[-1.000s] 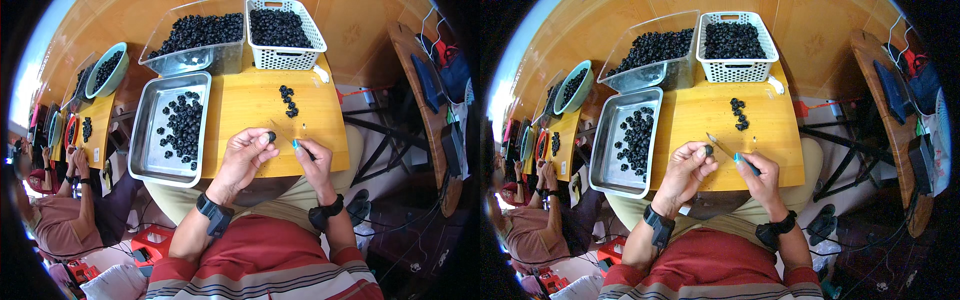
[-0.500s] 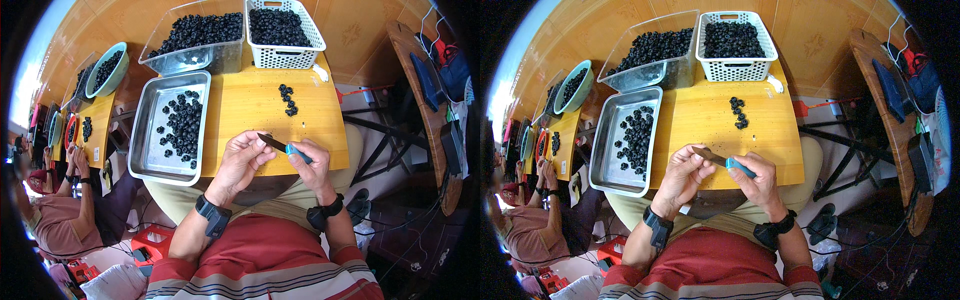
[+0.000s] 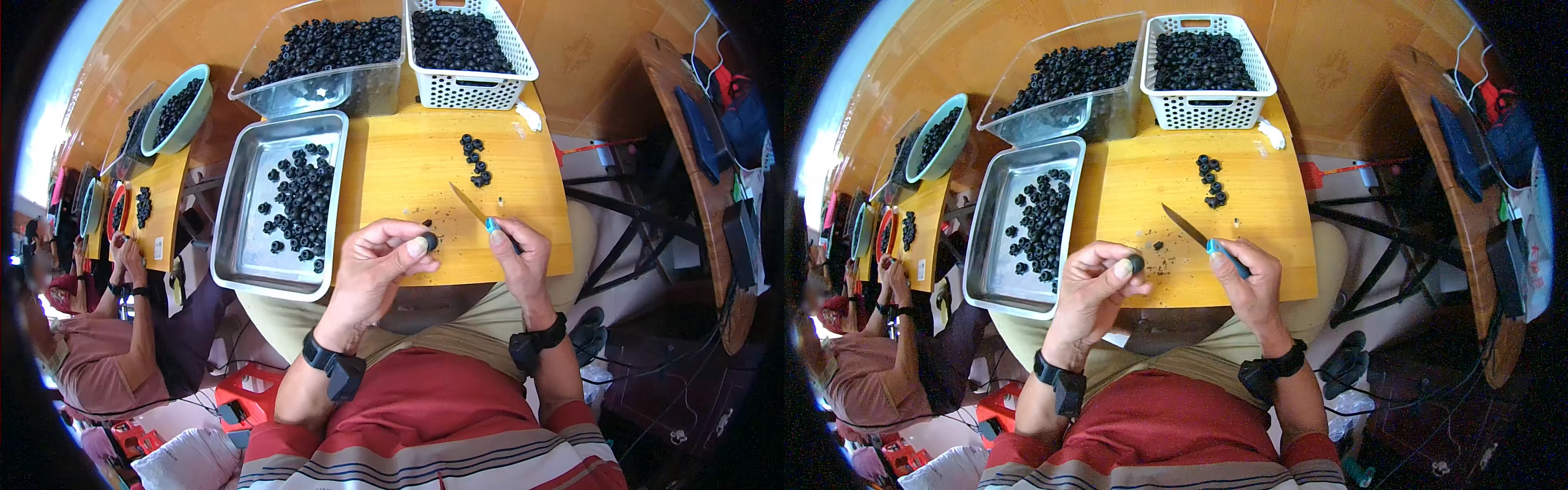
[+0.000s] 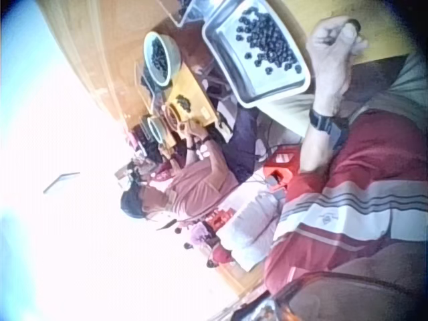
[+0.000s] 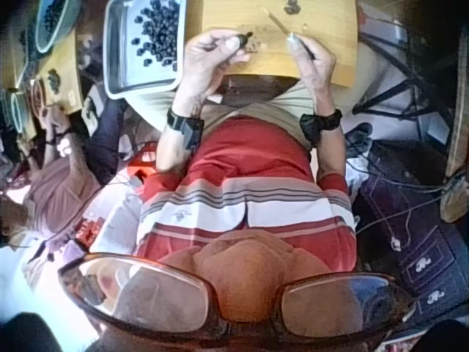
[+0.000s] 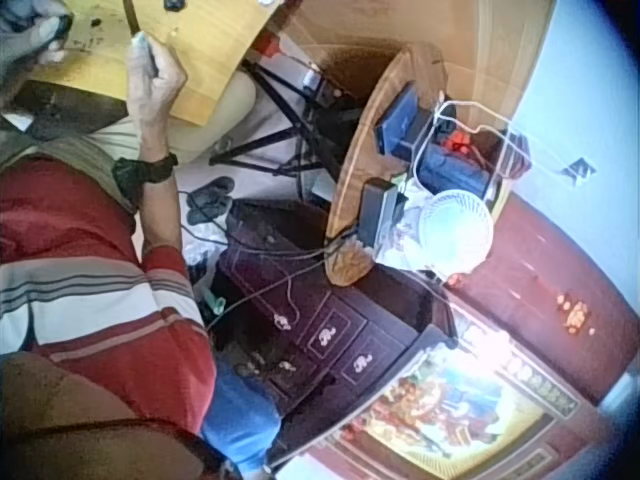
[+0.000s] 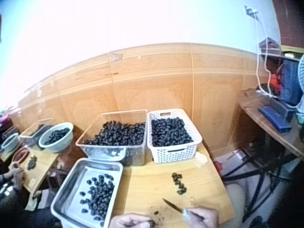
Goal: Manually sorting and inspecting black olives or similar small produce using a small knife.
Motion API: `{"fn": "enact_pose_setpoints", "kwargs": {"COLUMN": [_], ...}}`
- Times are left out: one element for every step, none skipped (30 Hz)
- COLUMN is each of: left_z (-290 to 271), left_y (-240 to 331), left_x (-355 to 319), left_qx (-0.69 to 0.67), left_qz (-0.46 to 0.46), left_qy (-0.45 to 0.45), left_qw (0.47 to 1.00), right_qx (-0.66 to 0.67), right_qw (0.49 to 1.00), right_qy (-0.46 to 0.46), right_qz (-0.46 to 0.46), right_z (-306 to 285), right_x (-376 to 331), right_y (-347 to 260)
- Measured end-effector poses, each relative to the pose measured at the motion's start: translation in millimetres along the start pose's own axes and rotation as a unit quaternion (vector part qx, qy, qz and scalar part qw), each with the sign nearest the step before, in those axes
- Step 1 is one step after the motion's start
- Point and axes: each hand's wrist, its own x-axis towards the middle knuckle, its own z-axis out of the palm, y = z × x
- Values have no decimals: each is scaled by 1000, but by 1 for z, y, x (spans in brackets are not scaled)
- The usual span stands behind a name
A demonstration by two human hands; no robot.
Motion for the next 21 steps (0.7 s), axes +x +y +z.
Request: {"fn": "enact_pose_setpoints", "kwargs": {"left_z": [-4, -12, -20, -25, -34, -43, -52, -61, -68, -69, -72, -74, -74, -70, -66, -60, -54, -47, -46, -38, -25], "left_y": [7, 10, 13, 19, 25, 31, 37, 43, 49, 57, 60, 62, 63, 64, 63, 61, 57, 50, 43, 36, 29], "left_x": [-4, -6, -7, -8, -5, -4, -3, -1, 1, 2, 4, 6, 8, 9, 11, 13, 16, 19, 25, 28, 32], "left_qx": [61, 146, 231, 290, 347, 384, 421, 473, 521, 568, 567, 579, 589, 581, 580, 598, 616, 608, 644, 647, 650], "left_qz": [28, 76, 122, 161, 201, 193, 185, 194, 202, 189, 190, 219, 249, 241, 241, 252, 262, 275, 293, 292, 289], "left_qy": [14, 35, 53, 87, 114, 147, 182, 197, 212, 228, 228, 225, 221, 223, 222, 203, 183, 162, 133, 110, 85], "left_qw": [998, 986, 964, 939, 909, 891, 869, 837, 802, 768, 768, 753, 736, 745, 746, 733, 720, 727, 693, 696, 697], "right_qx": [0, 0, 3, 1, -1, -10, -7, -5, -4, -4, -3, -2, -4, 3, 10, 8, 13, 19, 18, 48, 78], "right_qw": [1000, 1000, 1000, 1000, 999, 999, 999, 999, 999, 999, 999, 999, 999, 999, 999, 999, 998, 997, 997, 994, 989], "right_qy": [8, 16, 14, 23, 33, 30, 28, 29, 29, 28, 26, 25, 26, 29, 33, 35, 45, 55, 56, 62, 69], "right_qz": [3, 6, 7, 13, 18, 15, 15, 15, 15, 14, 21, 28, 28, 33, 38, 38, 43, 47, 46, 73, 100], "right_z": [0, -1, -1, -2, -2, -4, -3, -2, -2, -2, -1, -2, -2, -2, -2, -1, -1, -1, -2, -4, -6], "right_x": [-1, -2, -3, -4, -5, -6, -5, -5, -4, -4, -3, -4, -4, -5, -5, -5, -4, -3, -3, -4, -4], "right_y": [1, 2, 3, 5, 7, 8, 8, 7, 7, 7, 7, 8, 8, 10, 10, 8, 6, 5, 6, 10, 13]}}
